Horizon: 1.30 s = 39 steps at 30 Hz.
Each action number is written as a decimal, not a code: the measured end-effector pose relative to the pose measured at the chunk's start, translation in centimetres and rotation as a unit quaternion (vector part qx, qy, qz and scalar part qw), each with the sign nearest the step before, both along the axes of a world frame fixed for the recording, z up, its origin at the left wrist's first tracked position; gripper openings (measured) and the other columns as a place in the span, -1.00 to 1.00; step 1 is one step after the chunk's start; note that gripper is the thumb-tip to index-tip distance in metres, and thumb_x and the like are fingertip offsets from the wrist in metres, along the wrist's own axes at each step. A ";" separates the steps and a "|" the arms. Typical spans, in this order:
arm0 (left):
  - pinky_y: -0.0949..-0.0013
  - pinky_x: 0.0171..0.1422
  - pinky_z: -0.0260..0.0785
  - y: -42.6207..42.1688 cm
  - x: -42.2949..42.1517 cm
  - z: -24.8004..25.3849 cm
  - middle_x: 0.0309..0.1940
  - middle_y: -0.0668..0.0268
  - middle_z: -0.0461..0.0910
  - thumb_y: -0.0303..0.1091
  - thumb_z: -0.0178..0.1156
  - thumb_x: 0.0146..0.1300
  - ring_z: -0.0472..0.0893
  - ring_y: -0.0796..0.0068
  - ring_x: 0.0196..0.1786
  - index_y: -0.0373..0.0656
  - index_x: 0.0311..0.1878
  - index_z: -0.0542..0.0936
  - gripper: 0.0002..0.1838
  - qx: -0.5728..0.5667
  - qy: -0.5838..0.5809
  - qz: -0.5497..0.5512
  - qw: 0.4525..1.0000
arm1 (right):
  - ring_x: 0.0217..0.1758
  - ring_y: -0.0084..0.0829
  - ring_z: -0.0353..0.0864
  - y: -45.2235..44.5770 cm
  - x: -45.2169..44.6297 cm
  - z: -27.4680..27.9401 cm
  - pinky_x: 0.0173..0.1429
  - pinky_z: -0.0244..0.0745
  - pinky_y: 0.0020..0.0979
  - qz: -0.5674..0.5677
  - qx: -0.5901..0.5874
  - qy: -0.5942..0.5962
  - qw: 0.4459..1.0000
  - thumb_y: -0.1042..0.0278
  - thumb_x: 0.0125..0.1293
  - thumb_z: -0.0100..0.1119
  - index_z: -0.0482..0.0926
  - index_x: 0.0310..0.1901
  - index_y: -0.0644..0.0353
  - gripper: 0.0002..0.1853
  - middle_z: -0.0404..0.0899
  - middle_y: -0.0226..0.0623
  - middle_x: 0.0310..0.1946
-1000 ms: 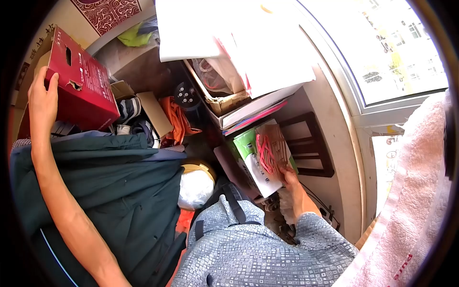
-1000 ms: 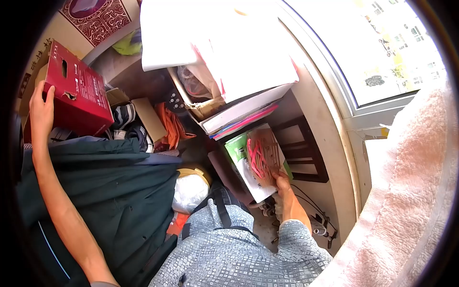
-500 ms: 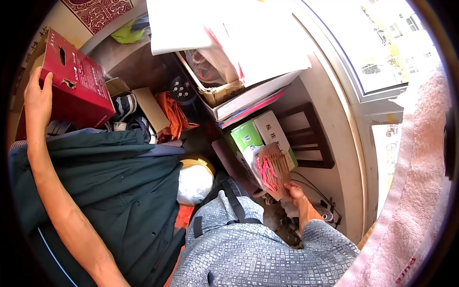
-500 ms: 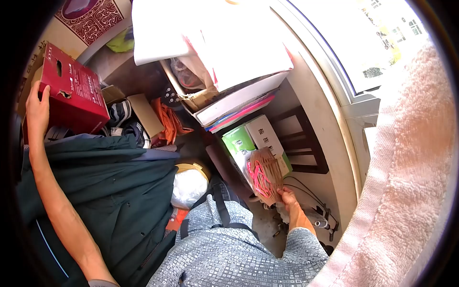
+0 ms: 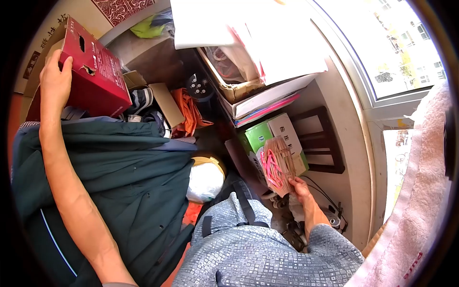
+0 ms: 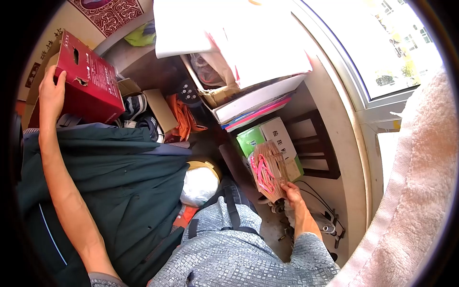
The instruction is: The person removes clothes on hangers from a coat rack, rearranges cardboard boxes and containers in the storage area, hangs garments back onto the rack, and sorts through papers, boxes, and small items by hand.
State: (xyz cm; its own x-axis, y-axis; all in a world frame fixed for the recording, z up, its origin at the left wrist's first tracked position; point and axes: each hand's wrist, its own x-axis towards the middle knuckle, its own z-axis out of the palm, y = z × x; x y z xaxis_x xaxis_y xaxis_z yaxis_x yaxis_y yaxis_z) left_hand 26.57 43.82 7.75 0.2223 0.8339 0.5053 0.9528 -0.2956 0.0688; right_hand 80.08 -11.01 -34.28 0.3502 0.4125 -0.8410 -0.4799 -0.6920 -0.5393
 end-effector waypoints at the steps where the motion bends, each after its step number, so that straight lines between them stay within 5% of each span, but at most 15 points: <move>1: 0.05 0.24 0.43 0.0 0.0 -0.1 0.01 -0.09 0.68 -0.28 0.15 0.49 0.63 -0.16 0.13 -0.28 0.16 0.59 -0.68 0.014 0.007 -0.007 1.000 | -0.12 -0.50 0.73 0.2 -0.1 -0.2 -0.07 0.63 -0.42 0.003 0.004 0.002 1.000 0.32 0.50 0.26 0.66 0.13 0.24 -0.73 0.75 -0.40 -0.11; 11: -0.09 0.20 0.40 -0.5 0.7 -0.4 -0.10 -0.12 0.66 -0.33 0.23 0.40 0.59 -0.22 0.06 -0.31 0.07 0.58 -0.71 0.061 0.016 -0.026 0.998 | -0.10 -0.51 0.72 0.5 0.9 -2.0 -0.03 0.63 -0.44 0.017 0.028 -0.009 0.999 0.34 0.48 0.27 0.67 0.13 0.24 -0.73 0.75 -0.38 -0.08; 24: -0.03 0.27 0.36 -0.7 0.7 -1.2 -0.06 -0.02 0.64 -0.35 0.21 0.42 0.56 -0.12 0.11 -0.25 0.08 0.58 -0.75 0.117 0.054 -0.029 0.991 | -0.23 -0.59 0.69 12.3 -7.4 2.8 -0.03 0.58 -0.49 0.174 0.063 0.048 0.981 0.31 0.50 0.26 0.71 -0.02 0.23 -0.81 0.75 -0.43 -0.21; 32: 0.00 0.34 0.33 -1.6 1.2 -0.9 0.02 -0.02 0.60 -0.39 0.22 0.41 0.52 -0.12 0.17 -0.29 0.09 0.54 -0.73 0.110 0.033 -0.043 0.992 | -0.07 -0.59 0.69 18.9 -14.2 4.7 0.10 0.55 -0.48 0.217 0.151 0.115 0.957 0.27 0.48 0.31 0.69 0.03 0.21 -0.77 0.75 -0.41 -0.11; 39: -0.05 0.34 0.30 -2.5 2.2 -0.3 -0.04 -0.04 0.57 -0.45 0.22 0.40 0.48 -0.15 0.16 -0.31 0.02 0.51 -0.79 0.085 0.013 -0.032 0.996 | -0.08 -0.61 0.66 23.4 -15.8 15.3 0.11 0.53 -0.50 0.234 0.204 0.097 0.946 0.27 0.49 0.31 0.68 0.02 0.23 -0.77 0.74 -0.40 -0.12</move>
State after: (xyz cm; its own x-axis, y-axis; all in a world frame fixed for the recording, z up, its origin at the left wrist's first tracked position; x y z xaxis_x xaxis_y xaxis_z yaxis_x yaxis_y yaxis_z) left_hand 28.79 41.35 7.50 0.2870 0.7210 0.6307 0.9325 -0.3610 -0.0118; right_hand 64.32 12.35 -18.93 -0.0959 0.7879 -0.6082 -0.2903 -0.6066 -0.7401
